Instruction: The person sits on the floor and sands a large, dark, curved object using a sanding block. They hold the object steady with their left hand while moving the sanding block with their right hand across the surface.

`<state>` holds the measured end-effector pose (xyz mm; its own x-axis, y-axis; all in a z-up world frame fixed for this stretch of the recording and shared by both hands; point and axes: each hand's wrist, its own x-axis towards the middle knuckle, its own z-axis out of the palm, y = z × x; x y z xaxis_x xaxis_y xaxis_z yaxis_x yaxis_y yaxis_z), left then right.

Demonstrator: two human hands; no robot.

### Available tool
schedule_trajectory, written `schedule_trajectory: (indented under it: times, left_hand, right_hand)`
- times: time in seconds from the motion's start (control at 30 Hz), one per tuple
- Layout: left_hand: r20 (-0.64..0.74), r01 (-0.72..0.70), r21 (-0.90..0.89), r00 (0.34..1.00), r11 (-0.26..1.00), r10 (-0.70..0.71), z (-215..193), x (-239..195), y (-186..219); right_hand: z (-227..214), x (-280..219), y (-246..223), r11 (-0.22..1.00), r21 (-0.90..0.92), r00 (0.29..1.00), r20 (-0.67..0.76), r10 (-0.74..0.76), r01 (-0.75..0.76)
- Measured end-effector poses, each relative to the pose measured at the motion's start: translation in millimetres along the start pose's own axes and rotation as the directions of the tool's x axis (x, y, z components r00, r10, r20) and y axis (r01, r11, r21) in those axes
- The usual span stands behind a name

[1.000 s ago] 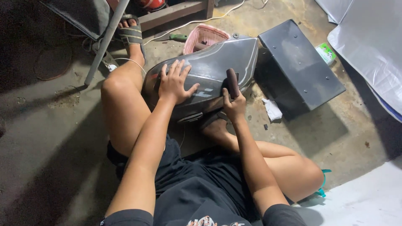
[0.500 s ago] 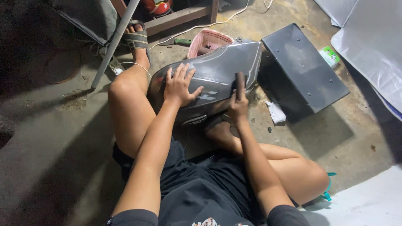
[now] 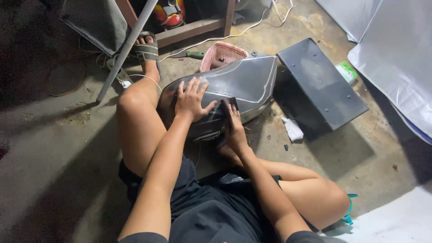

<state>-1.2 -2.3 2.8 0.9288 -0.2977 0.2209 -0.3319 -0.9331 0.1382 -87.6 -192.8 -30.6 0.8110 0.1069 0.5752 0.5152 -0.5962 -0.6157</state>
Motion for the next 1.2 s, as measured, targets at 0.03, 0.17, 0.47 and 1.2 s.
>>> schedule_trajectory:
  times: [0.03, 0.17, 0.47, 1.2]
  left_hand:
    - [0.002, 0.000, 0.003, 1.000, 1.000, 0.000, -0.8, -0.1, 0.5]
    - [0.029, 0.005, -0.009, 1.000, 1.000, -0.005, -7.3, -0.4, 0.8]
    - [0.038, -0.004, -0.001, 0.999, 1.000, 0.004, -7.2, 1.0, -1.0]
    - [0.005, -0.010, -0.014, 1.000, 1.000, 0.010, -4.4, 0.0, 0.5]
  right_hand:
    - [-11.1, 8.5, 4.3, 1.000, 0.004, 1.000, -0.001, 0.002, -0.002]
    - [-4.7, 1.3, 86.4, 0.971, 0.064, 0.962, -0.133, 0.238, -0.231]
    - [-18.9, 23.8, 23.7, 0.999, 0.026, 0.997, -0.076, -0.024, 0.026]
    - [-21.2, 23.6, 28.0, 0.993, 0.086, 0.990, -0.102, 0.093, -0.085]
